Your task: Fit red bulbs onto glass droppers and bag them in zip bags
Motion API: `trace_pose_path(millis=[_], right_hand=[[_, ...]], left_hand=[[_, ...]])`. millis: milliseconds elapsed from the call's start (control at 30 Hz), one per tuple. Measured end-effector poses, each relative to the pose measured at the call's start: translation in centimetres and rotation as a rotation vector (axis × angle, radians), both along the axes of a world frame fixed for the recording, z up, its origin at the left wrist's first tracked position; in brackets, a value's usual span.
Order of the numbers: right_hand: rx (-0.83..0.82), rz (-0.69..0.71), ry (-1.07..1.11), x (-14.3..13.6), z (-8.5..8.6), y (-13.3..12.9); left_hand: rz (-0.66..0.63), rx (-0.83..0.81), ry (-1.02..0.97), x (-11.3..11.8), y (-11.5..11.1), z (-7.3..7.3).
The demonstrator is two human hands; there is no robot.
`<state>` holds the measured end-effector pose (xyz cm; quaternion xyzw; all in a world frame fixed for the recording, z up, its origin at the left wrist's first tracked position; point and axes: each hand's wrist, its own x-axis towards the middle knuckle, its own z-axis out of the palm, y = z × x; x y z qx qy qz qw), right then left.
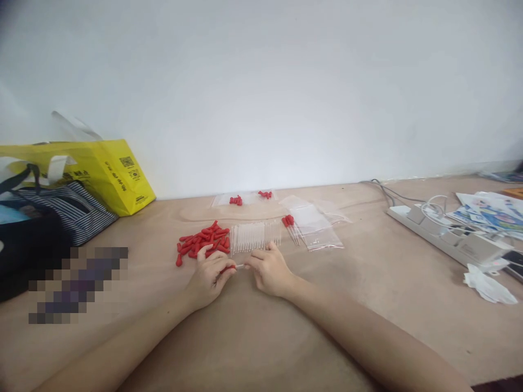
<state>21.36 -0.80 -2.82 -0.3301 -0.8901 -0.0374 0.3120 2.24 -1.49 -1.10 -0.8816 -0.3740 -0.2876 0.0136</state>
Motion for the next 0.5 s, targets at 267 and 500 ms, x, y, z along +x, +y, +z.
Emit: trace_pose_path(millis=[267,500], right_hand=[[-0.071,0.019,-0.006,0.1,0.1,0.4],[-0.103,-0.021,-0.012,0.7,0.2,0.5]], left_hand=[[0.01,-0.077,0.013,-0.2,0.3,0.0],[0.07,-0.123,-0.029,-1.1,0.7,-0.1]])
